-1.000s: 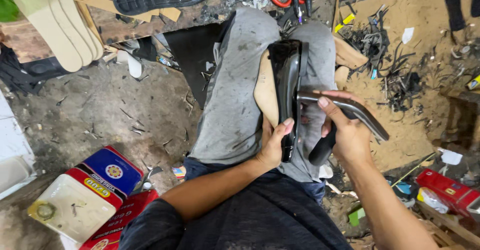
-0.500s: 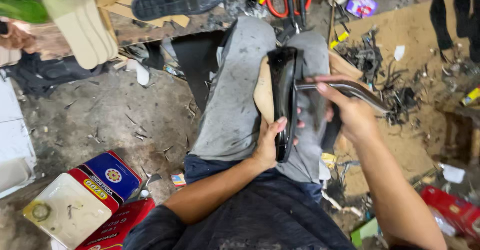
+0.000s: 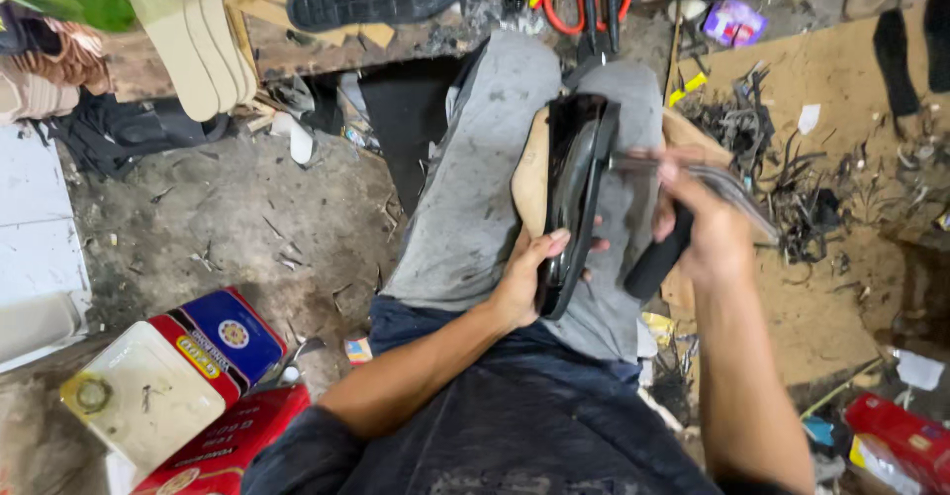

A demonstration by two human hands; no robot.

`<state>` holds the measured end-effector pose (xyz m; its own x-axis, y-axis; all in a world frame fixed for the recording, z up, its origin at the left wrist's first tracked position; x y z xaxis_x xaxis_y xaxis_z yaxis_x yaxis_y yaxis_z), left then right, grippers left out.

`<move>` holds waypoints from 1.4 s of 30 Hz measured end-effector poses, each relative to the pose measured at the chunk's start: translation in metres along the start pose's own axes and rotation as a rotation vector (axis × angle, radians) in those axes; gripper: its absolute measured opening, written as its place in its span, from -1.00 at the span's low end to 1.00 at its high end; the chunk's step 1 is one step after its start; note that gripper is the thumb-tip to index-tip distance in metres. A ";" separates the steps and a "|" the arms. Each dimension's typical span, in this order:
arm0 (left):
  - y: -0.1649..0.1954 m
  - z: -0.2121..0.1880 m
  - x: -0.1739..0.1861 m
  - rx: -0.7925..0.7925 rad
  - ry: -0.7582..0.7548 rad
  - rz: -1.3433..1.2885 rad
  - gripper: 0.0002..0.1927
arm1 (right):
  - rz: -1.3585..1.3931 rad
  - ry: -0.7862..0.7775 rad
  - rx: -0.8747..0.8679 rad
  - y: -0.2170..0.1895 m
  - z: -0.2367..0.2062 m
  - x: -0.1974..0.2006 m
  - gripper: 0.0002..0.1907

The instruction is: The person secures a black shoe sole to a high-heeled shoe using a curved metal tool. They repeatedly press and tap the sole edges to ensure adhesion, then insert a small metal pin into the heel. The shoe is held on the lap throughout the process.

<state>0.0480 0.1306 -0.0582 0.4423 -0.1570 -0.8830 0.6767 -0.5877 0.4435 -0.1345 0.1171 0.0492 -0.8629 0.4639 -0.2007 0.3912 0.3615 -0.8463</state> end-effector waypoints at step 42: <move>0.054 0.154 -0.104 0.320 -0.738 0.946 -0.22 | 0.120 -0.153 0.017 -0.036 0.090 0.080 -0.51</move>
<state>-0.0521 -0.0076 0.0338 0.1717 -0.9724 -0.1578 0.0522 -0.1510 0.9872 -0.2465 0.0686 0.0197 -0.8493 0.3743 -0.3723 0.4900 0.2966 -0.8197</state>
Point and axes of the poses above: each hand's wrist, its own z-axis towards the middle knuckle, its own x-axis out of the back of the hand, y = z × x, the point moved 6 cm from there along z, towards the middle knuckle, and after that the axes turned 12 degrees about -x, right-handed, at the moved point
